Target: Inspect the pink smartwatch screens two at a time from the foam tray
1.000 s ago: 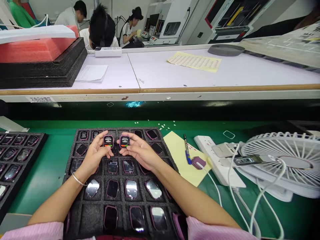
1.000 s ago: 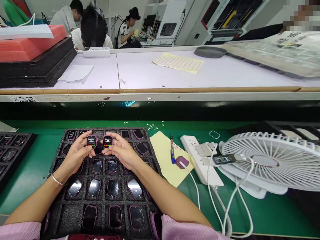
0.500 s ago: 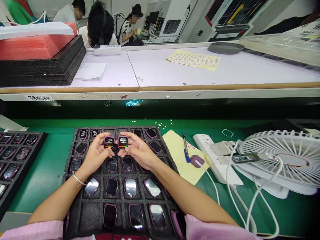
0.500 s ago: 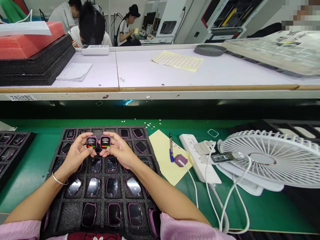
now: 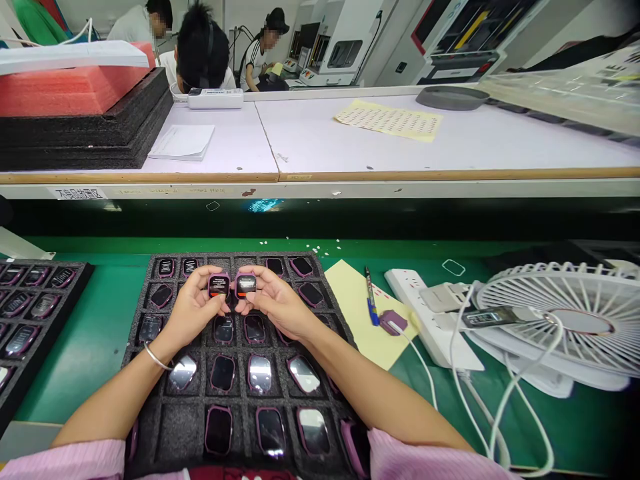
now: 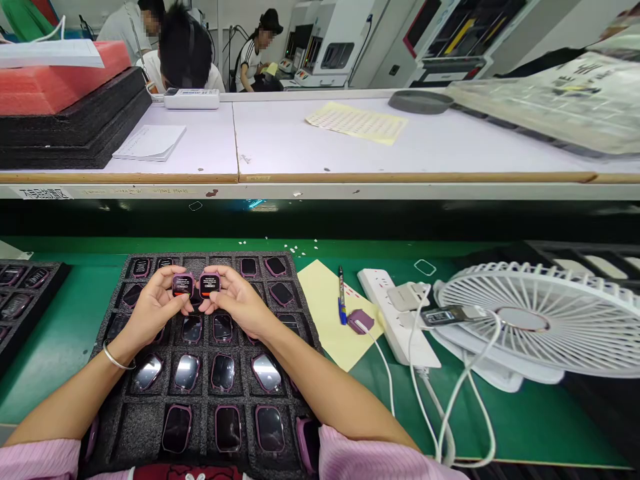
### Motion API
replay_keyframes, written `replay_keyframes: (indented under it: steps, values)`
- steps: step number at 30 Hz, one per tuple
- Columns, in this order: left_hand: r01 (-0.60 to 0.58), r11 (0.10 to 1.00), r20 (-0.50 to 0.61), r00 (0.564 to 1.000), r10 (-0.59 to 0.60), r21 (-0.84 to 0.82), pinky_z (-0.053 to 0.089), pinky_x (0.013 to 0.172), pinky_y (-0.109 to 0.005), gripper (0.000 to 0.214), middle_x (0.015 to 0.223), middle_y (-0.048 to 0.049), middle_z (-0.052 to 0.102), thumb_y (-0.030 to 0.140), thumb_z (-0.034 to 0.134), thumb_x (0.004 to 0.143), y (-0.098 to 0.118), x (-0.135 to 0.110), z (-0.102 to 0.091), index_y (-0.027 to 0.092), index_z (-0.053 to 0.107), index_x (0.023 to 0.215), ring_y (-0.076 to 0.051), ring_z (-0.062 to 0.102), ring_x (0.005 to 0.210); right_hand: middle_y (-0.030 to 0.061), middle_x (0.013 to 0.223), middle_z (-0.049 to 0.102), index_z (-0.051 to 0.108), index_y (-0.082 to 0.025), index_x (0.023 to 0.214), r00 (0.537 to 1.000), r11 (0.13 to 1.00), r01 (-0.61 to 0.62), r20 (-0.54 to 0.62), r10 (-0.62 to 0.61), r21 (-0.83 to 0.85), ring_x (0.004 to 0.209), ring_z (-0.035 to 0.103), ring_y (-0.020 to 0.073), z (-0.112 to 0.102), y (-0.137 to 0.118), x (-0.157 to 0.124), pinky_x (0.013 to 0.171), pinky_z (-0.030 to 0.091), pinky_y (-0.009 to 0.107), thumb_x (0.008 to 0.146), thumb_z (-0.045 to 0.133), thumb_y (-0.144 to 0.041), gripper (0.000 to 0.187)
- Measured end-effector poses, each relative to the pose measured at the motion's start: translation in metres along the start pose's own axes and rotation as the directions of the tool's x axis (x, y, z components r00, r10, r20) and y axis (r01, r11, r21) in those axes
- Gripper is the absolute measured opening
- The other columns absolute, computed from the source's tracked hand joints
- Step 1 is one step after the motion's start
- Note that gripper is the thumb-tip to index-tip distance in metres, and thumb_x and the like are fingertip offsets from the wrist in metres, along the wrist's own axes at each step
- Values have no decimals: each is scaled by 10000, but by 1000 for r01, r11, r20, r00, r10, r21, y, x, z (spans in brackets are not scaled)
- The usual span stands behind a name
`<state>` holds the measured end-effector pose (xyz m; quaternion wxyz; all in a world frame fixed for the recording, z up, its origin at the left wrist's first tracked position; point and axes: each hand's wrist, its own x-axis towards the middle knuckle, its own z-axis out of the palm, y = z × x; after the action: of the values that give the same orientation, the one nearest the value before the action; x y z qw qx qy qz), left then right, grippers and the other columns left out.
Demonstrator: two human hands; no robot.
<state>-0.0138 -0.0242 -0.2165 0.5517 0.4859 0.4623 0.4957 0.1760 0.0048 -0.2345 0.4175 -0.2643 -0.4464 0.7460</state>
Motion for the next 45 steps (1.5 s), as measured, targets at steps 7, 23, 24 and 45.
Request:
replay_keyframes:
  steps: [7,23,24,45]
  values:
    - [26,997,39,999,-23,-74,612,664,-307,427,1120,-68,671,208,705,790,0,-2,-1,202,567,1194,-141,717,679,8,944,676,605,-242,1148,998,999,33,-54,-35,-39,659,639,128,0,0,0,635,510,288,754,736,-143,427]
    - [101,988,35,995,-97,-120,629,641,-330,374,1068,-67,712,275,706,794,2,-3,1,190,610,1145,-176,741,647,-9,894,627,601,-241,1107,997,994,35,-71,-42,-100,625,567,113,1,1,0,600,472,274,785,758,-207,359]
    - [100,987,34,995,-96,-125,630,640,-331,372,1065,-67,713,270,705,789,2,-3,0,189,612,1140,-175,740,643,-11,890,625,598,-242,1106,997,995,37,-67,-43,-98,624,566,113,1,1,0,605,475,276,777,753,-192,367]
    - [67,973,8,998,-66,-222,612,647,-328,458,948,-52,720,313,731,788,8,-1,0,176,642,1215,-183,732,653,40,930,724,643,-220,1110,995,1000,18,-102,-16,11,593,629,124,3,-9,3,592,465,275,850,746,-429,350]
